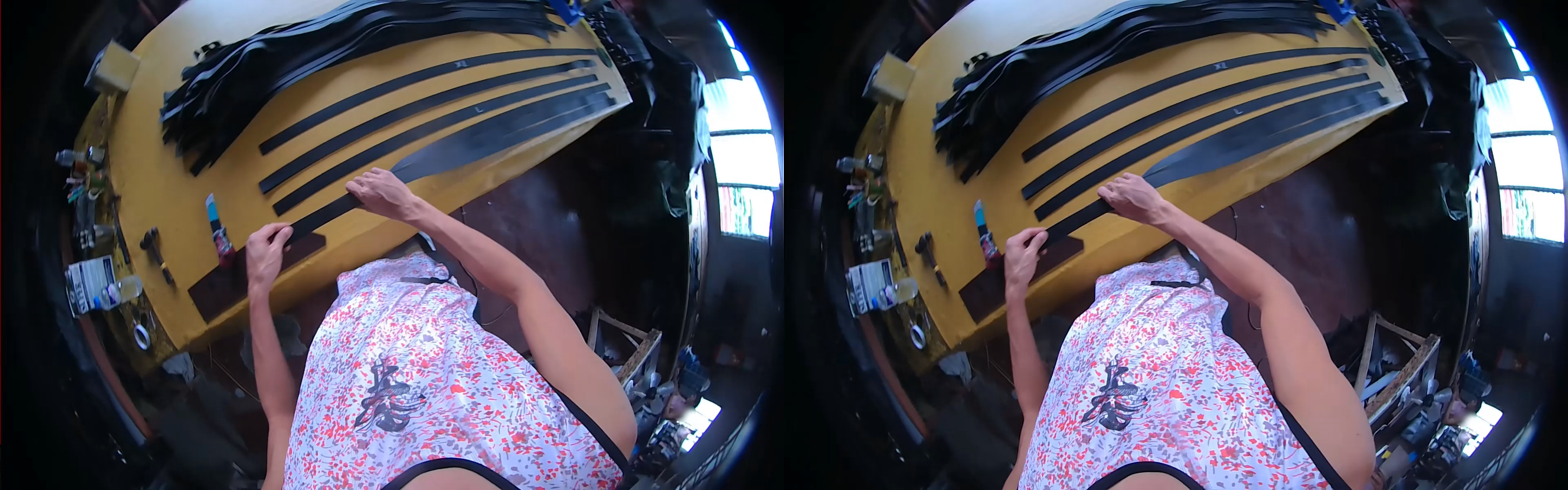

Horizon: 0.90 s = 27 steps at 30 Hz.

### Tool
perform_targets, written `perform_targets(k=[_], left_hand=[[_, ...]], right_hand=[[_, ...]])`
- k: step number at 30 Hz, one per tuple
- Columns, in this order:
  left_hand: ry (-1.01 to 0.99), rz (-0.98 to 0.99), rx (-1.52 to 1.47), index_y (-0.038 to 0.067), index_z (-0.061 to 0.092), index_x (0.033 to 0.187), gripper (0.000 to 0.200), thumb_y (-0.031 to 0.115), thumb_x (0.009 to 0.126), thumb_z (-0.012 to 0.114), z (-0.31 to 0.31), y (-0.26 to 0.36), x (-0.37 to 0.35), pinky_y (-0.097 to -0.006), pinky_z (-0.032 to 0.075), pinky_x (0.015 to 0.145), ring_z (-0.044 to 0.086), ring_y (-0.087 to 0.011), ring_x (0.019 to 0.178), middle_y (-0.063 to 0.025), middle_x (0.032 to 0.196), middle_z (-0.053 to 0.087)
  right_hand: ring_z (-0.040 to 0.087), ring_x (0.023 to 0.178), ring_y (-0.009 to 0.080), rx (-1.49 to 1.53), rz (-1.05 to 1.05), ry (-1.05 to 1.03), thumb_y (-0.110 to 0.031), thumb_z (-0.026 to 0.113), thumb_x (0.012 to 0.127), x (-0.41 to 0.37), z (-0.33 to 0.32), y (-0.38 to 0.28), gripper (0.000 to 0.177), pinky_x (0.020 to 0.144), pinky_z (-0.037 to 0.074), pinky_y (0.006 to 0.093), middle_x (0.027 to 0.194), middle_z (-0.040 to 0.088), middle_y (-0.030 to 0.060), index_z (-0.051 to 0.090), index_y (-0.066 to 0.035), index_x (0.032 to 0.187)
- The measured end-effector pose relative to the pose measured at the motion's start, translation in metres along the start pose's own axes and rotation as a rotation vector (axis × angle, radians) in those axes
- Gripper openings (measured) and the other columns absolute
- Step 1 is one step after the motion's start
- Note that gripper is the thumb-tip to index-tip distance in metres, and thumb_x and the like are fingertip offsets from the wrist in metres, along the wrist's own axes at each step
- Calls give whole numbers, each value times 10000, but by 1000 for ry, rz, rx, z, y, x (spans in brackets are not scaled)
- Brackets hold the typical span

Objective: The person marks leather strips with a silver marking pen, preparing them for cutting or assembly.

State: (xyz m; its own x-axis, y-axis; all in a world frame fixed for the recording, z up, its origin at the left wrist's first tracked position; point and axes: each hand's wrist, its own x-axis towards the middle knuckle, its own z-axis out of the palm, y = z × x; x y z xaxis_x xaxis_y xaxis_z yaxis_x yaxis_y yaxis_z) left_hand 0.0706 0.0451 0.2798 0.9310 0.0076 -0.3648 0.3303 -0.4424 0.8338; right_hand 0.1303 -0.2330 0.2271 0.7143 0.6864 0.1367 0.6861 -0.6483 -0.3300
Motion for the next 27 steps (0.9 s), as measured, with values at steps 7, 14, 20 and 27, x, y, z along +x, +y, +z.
perform_targets(k=[7, 14, 20, 27], left_hand=[[-48, -36, -41, -34, 674, 966, 182, 121, 883, 628, 11, 24, 5, -202, 421, 516, 549, -64, 563, -14, 724, 627], [-28, -85, -8, -40, 649, 894, 88, 26, 854, 605, -7, 158, -29, -220, 392, 550, 502, -79, 608, -14, 709, 550], [40, -147, 172, -30, 663, 897, 92, 33, 842, 626, 6, 206, -44, -232, 408, 569, 514, -83, 649, -16, 723, 514], [270, 83, 305, -18, 661, 943, 131, 20, 846, 581, -2, 308, -72, -160, 352, 528, 481, -58, 667, -10, 808, 528]], right_hand=[[644, 830, 297, 107, -40, -79, -147, 640, 752, -32, -65, 65, 160, 771, 507, 413, 795, 639, 102, 532, -58, 830], [580, 829, 262, 247, -136, 155, -138, 699, 657, -29, -164, 71, 251, 754, 460, 366, 860, 583, 74, 547, -74, 846], [540, 813, 246, 354, -139, 1, -128, 732, 591, -46, -152, 86, 307, 728, 438, 364, 862, 552, 64, 555, -76, 836], [528, 802, 282, 435, -109, 210, -107, 712, 568, -24, -220, 77, 329, 709, 435, 387, 854, 516, 80, 536, -73, 844]])
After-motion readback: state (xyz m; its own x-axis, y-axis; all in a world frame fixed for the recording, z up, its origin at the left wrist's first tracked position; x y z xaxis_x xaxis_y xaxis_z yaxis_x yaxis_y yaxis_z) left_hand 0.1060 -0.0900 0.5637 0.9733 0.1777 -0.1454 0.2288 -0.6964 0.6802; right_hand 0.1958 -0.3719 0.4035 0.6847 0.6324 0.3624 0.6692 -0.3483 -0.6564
